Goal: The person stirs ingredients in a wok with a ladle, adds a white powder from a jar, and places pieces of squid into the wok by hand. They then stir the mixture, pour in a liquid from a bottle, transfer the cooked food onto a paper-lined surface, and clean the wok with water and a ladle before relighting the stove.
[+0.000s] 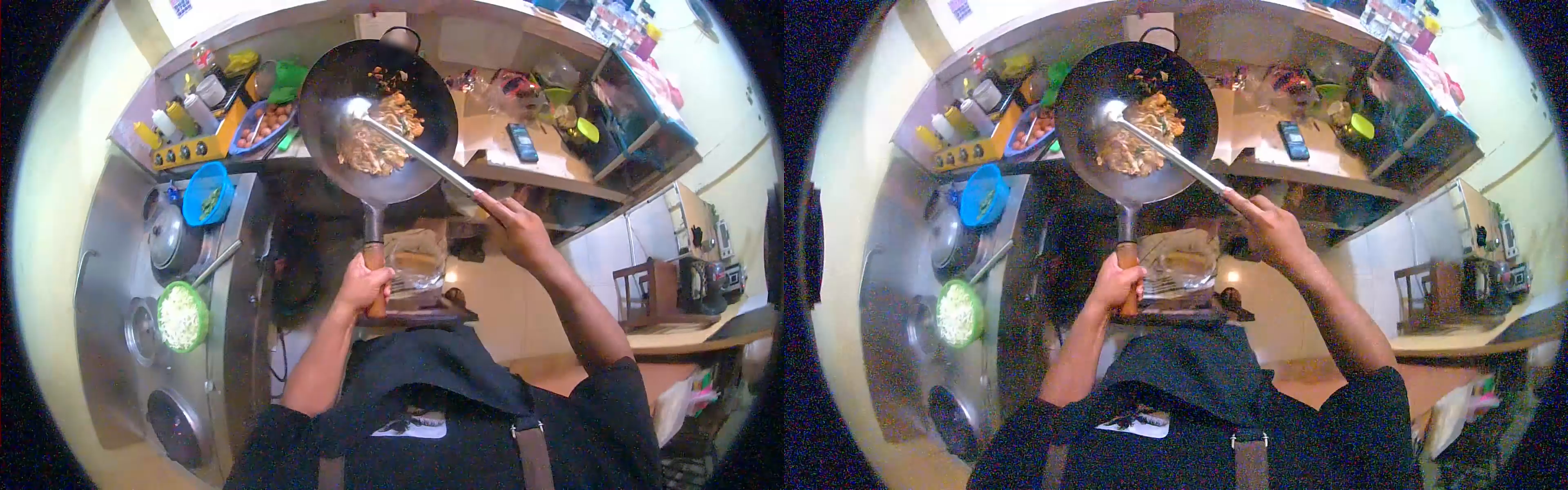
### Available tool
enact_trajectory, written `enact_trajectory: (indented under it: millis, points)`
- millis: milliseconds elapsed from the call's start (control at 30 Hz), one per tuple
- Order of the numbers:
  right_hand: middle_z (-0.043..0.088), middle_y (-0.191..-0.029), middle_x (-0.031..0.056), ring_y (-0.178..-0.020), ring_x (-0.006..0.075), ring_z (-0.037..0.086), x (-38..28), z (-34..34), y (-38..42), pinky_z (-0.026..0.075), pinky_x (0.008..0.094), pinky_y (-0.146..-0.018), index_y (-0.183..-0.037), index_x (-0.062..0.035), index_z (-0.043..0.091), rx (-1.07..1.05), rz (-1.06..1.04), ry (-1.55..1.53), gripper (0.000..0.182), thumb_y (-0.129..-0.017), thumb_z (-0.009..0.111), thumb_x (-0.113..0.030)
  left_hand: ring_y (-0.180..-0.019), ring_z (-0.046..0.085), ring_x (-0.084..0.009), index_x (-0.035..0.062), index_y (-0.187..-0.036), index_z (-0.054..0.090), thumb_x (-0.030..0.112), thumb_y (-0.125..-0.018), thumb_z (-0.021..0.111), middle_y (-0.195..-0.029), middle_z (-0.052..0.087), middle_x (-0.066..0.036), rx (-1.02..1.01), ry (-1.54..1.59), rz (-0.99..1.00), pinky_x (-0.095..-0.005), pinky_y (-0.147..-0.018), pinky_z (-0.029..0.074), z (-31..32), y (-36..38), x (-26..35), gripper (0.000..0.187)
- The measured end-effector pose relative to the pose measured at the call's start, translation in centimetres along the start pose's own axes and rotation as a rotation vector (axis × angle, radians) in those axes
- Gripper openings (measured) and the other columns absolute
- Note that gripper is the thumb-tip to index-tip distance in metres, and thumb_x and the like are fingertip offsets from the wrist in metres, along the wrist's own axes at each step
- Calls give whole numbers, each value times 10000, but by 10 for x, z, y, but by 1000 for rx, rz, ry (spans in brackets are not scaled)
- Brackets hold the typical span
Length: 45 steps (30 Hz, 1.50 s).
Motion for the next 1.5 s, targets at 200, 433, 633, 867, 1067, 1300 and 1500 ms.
enact_trajectory:
  millis: [200, 433, 633, 867, 1067, 1300, 1500]
  points:
    - [569, -847, 57, -726, 259, 616, 154, -12, -30, 526, 363, -598, -1349, -281, 459, -39, -101, 159, 638, -762, 630, -99, -442, 503, -128, 75, -921, 400, 33, -780, 626, -663, 502, -34, 145, 8, 114, -295, -400, 453, 85, -115, 5, 269]
    - [606, -900, 46, -755, 247, 634, 256, -17, -60, 528, 350, -617, -1316, -275, 503, -103, -98, 111, 624, -740, 639, -78, -429, 493, -118, 74, -924, 397, 23, -775, 623, -646, 483, -24, 305, -49, 125, -283, -390, 445, 132, -187, 1, 276]
    - [606, -897, 47, -738, 258, 631, 305, -13, -51, 524, 362, -619, -1290, -286, 529, -149, -62, 133, 590, -751, 621, -64, -430, 491, -116, 76, -936, 394, 22, -778, 611, -646, 481, -24, 398, -77, 169, -279, -378, 436, 142, -211, -10, 274]
    - [610, -918, 73, -799, 278, 626, 335, -21, -50, 518, 377, -676, -1275, -259, 544, -237, 84, 85, 566, -765, 605, -22, -436, 489, -113, 75, -978, 396, 15, -786, 613, -655, 490, -25, 474, -127, 158, -277, -372, 425, 143, -221, -13, 296]
    - [613, -911, 131, -871, 313, 614, 353, -7, -98, 492, 401, -740, -1309, -265, 511, -81, 106, -163, 605, -769, 612, -12, -470, 499, -92, -11, -1139, 374, 41, -787, 623, -680, 507, -23, 455, -181, 113, -246, -414, 423, 130, -214, -14, 434]
    - [626, -1035, 166, -948, 336, 608, 341, 9, -119, 483, 399, -800, -1305, -248, 509, -137, 237, -318, 581, -784, 598, -6, -742, 528, -122, -74, -1236, 358, 63, -771, 626, -855, 533, -84, 522, -348, 250, -273, -658, 461, 110, -206, -22, 554]
    - [623, -958, 168, -932, 336, 605, 347, -18, -59, 476, 399, -813, -1299, -226, 517, -241, 262, -178, 636, -723, 596, 32, -757, 483, -127, -1, -1053, 455, 54, -734, 613, -857, 513, -66, 499, -585, 233, -296, -702, 442, 119, -200, 21, 361]
Point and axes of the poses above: each hand's wrist, its own y-axis away from the middle knuckle, its own z-axis out of the palm, x = y × z, the point moved 4 cm from there along -y, towards the middle knuckle
